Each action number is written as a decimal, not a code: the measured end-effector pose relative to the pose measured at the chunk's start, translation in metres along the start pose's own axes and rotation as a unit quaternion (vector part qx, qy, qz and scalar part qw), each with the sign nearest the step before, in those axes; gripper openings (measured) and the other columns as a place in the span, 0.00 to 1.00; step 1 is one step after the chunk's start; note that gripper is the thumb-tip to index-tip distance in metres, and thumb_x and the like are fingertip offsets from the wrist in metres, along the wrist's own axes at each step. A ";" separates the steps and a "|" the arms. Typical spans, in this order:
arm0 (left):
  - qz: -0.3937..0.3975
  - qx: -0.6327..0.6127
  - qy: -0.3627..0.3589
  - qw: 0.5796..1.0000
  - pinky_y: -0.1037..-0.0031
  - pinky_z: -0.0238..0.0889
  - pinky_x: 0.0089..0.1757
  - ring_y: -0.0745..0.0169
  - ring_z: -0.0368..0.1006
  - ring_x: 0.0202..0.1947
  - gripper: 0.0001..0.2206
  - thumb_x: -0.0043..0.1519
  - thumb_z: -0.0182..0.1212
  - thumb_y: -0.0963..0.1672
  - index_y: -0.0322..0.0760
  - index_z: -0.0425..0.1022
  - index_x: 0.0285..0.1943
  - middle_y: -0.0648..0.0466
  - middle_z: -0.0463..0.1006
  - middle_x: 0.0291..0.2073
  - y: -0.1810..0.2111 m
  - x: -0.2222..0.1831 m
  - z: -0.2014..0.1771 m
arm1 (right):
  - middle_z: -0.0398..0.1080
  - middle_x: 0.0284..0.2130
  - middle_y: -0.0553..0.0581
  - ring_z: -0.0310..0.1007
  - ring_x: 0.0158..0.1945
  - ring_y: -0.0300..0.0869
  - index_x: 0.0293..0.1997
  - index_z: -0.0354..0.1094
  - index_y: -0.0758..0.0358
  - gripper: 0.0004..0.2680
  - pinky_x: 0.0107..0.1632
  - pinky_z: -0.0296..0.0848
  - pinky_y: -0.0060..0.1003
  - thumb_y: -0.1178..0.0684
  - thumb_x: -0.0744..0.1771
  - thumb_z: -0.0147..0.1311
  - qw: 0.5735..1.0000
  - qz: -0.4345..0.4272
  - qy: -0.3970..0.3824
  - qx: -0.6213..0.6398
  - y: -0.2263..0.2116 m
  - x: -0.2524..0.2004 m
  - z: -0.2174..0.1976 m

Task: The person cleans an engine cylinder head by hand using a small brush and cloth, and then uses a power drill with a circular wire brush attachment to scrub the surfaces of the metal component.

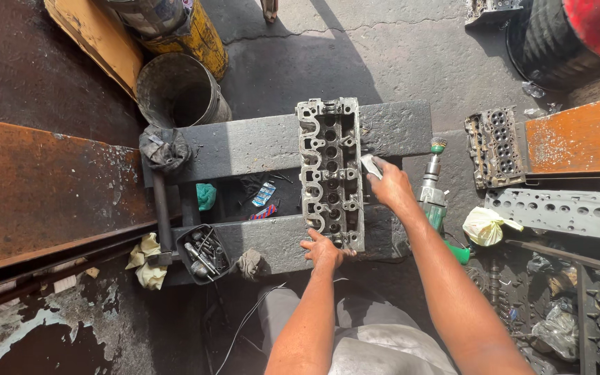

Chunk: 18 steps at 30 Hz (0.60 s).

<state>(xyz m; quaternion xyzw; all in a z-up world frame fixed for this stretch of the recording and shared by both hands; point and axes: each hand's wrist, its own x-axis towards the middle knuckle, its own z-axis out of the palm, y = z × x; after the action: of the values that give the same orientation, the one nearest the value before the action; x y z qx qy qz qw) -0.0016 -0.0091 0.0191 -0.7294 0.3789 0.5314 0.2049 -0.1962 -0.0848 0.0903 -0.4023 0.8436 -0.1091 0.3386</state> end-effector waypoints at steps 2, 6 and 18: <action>0.000 0.003 -0.003 1.000 0.40 0.63 0.60 0.26 0.47 0.73 0.67 0.43 0.85 0.52 0.45 0.25 0.81 0.33 0.32 0.76 0.000 -0.003 -0.003 | 0.75 0.48 0.71 0.74 0.52 0.64 0.68 0.63 0.50 0.21 0.57 0.71 0.54 0.47 0.66 0.58 0.999 -0.016 0.005 -0.035 0.018 -0.050 0.006; 0.015 -0.009 0.008 1.000 0.38 0.62 0.60 0.28 0.50 0.73 0.67 0.41 0.85 0.52 0.47 0.27 0.81 0.35 0.37 0.76 0.000 0.000 0.001 | 0.77 0.41 0.70 0.76 0.48 0.63 0.69 0.61 0.41 0.20 0.55 0.73 0.56 0.43 0.67 0.52 0.989 0.022 -0.083 -0.124 0.043 -0.135 0.017; 0.225 -0.009 0.085 0.971 0.61 0.61 0.63 0.41 0.67 0.66 0.42 0.51 0.75 0.48 0.36 0.56 0.74 0.35 0.70 0.63 -0.174 0.046 -0.092 | 0.76 0.30 0.70 0.78 0.36 0.63 0.62 0.67 0.55 0.14 0.40 0.75 0.59 0.49 0.70 0.43 0.953 -0.178 -0.132 -0.207 0.051 -0.207 0.094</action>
<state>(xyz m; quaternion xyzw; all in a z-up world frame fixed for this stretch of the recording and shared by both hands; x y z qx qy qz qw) 0.1963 0.0200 -0.0096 -0.6695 0.5446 0.5035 0.0410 -0.0723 0.1126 0.0968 -0.6181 0.7100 0.0631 0.3314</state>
